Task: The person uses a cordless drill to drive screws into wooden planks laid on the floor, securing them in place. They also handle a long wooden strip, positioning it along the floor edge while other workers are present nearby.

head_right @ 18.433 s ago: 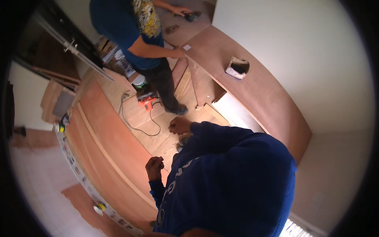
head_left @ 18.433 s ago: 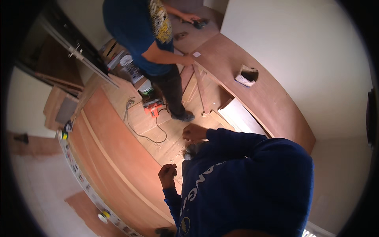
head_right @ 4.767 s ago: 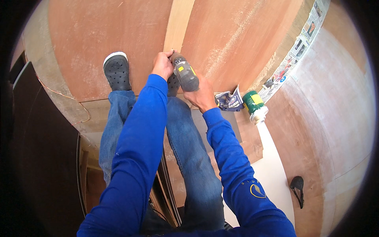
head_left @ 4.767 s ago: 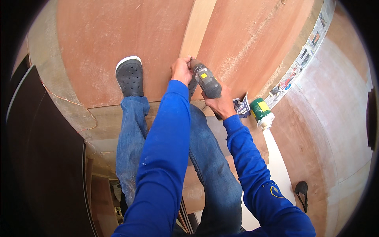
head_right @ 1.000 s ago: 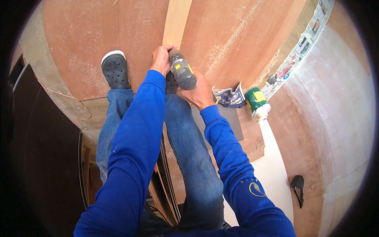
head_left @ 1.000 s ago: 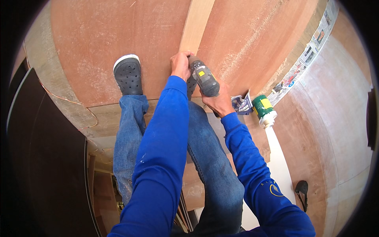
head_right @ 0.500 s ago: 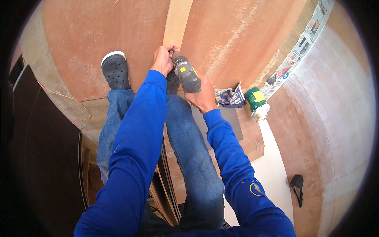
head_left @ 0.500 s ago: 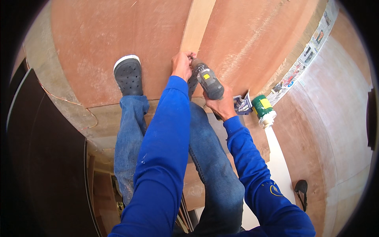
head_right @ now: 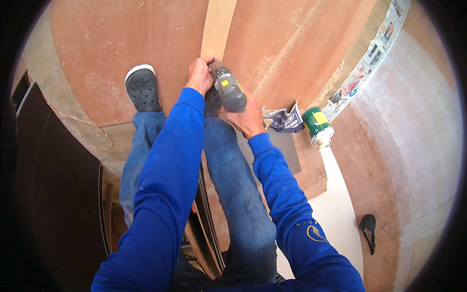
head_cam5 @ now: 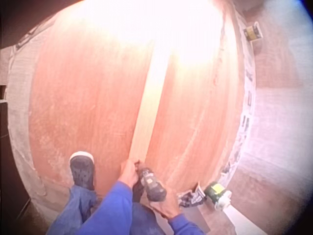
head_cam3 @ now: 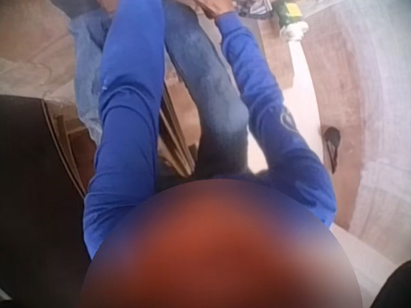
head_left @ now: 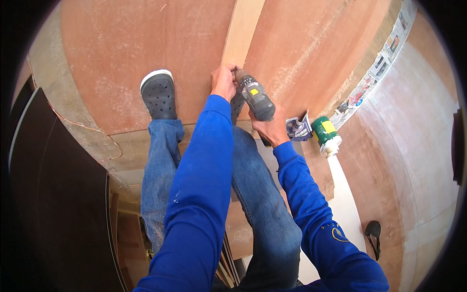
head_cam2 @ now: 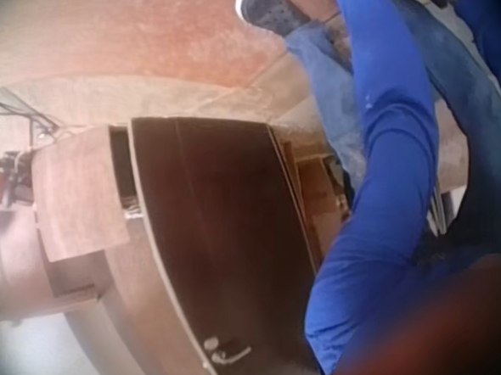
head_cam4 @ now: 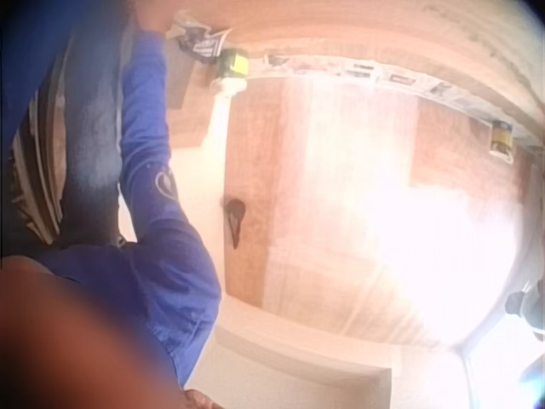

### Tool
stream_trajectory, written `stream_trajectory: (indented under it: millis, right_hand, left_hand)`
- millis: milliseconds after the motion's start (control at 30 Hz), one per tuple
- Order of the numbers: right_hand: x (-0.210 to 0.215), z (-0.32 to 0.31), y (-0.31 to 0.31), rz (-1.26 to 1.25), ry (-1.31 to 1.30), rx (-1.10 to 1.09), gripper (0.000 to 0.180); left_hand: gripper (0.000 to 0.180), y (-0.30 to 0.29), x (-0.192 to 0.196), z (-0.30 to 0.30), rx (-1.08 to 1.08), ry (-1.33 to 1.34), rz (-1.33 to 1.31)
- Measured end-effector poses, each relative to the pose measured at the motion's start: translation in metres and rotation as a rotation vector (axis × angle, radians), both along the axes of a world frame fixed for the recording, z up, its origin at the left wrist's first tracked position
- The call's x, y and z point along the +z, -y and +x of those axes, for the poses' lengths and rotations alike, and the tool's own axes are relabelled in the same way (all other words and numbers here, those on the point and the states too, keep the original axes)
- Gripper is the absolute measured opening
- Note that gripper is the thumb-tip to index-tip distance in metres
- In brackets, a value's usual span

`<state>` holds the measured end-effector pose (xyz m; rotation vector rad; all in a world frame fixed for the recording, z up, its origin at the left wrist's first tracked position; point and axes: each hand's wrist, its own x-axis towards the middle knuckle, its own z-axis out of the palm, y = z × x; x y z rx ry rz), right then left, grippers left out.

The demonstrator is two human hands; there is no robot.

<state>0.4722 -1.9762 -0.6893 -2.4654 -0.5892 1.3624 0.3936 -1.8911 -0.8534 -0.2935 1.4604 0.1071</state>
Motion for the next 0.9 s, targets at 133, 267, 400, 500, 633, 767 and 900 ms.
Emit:
stream_trajectory:
  millis: [133,267,400,500,633,767,900]
  right_hand:
    - [-0.002,0.000,0.002,0.056,0.045,0.028,0.015]
    - [-0.002,0.002,0.003,0.056,0.042,0.035,0.015]
    - [-0.001,0.003,0.003,0.050,0.035,0.061,0.017]
    - [-0.002,0.005,0.003,0.046,0.017,0.068,0.018]
    - [-0.002,0.010,0.004,0.045,-0.018,0.085,0.018]
    - [-0.003,0.016,0.001,-0.050,-0.121,-0.010,0.029]
    - [-0.001,0.017,-0.001,-0.034,-0.090,0.032,0.025]
  left_hand:
    - [0.012,0.002,0.000,-0.001,-0.020,0.005,0.005]
    - [0.015,0.006,-0.004,-0.003,-0.026,0.026,0.016]
    - [0.015,0.007,-0.007,-0.004,-0.033,0.025,0.030]
    - [0.015,0.008,-0.007,-0.002,-0.043,0.004,0.034]
    - [0.015,0.007,-0.005,-0.003,-0.037,0.019,0.047]
    - [0.015,0.007,-0.005,-0.007,-0.056,0.022,0.047]
    - [0.014,0.007,-0.006,-0.007,-0.055,0.063,0.042]
